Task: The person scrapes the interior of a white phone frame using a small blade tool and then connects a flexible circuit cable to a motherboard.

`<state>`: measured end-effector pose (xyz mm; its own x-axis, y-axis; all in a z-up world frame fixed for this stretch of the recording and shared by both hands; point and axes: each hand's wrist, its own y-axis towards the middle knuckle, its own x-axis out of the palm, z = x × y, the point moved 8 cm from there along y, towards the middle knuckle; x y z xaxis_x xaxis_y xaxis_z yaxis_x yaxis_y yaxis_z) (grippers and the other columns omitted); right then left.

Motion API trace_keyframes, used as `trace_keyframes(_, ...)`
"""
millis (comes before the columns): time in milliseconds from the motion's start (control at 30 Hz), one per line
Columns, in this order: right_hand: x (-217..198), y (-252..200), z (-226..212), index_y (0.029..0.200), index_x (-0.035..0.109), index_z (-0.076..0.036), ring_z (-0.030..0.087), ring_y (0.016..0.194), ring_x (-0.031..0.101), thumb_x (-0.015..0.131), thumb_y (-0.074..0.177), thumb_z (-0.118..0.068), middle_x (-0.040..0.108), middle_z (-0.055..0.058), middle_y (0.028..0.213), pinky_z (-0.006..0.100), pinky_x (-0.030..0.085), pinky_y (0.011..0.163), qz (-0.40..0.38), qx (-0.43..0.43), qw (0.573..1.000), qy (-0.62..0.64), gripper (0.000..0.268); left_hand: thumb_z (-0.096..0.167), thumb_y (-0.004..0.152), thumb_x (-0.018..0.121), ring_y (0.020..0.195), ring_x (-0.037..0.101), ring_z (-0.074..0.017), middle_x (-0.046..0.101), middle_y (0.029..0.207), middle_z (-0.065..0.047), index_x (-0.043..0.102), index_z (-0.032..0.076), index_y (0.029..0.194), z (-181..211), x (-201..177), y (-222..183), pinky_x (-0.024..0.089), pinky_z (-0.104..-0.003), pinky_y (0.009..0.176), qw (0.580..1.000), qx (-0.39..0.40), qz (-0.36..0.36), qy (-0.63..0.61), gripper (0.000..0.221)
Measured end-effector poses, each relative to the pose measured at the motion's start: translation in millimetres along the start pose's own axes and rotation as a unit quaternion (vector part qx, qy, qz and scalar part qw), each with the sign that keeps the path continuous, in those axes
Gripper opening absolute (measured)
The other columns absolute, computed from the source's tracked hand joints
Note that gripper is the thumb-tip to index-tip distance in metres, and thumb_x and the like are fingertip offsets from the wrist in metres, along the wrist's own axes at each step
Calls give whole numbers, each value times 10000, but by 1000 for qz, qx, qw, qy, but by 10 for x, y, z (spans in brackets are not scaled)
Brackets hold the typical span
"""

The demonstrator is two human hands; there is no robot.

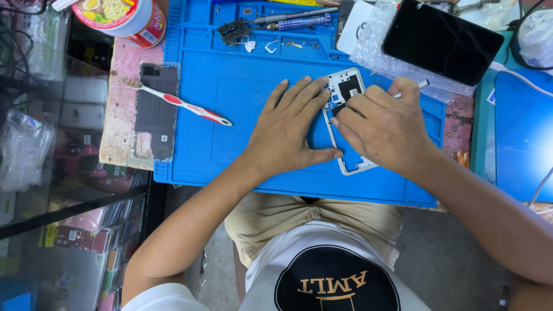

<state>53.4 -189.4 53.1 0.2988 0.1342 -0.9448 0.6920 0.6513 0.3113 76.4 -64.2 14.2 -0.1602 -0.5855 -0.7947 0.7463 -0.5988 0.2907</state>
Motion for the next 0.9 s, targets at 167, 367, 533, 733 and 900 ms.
trace_keyframes(167,59,-81,23,934,748,-186,129,882,565,788,1005,-271,668,-69,959,424,296,940,36,9,999,7,117,653,732,823,1466,405,-362,445,1565,-151,550,-25,1407,-6,-1,7,250,-591,1223,1000,-8,-10,7,995)
trace_keyframes(367,122,-145,62,935,754,-197,125,858,557,800,1018,-278,662,-61,955,426,284,944,67,46,996,29,125,659,738,822,1478,395,-360,434,1577,-150,541,-29,1424,-18,9,8,245,-592,1233,1000,-10,-15,5,1011)
trace_keyframes(533,122,-156,40,893,743,-197,124,853,568,798,1001,-274,665,-68,939,421,283,931,58,36,997,18,143,662,727,821,1473,393,-361,433,1577,-150,539,-30,1415,-11,16,13,242,-592,1229,1000,-17,-21,5,1015)
trace_keyframes(733,135,-139,38,875,734,-199,122,859,574,797,1007,-272,663,-66,943,423,284,939,62,36,997,12,164,657,738,822,1481,392,-358,432,1581,-147,538,-12,1432,-22,5,3,241,-589,1236,1000,-13,-18,6,1005)
trace_keyframes(900,131,-153,37,849,722,-204,122,841,574,796,993,-275,658,-70,917,423,279,925,59,38,997,14,176,654,722,825,1474,394,-358,433,1578,-144,535,-12,1425,-15,2,18,240,-590,1232,1000,-17,-17,2,1011)
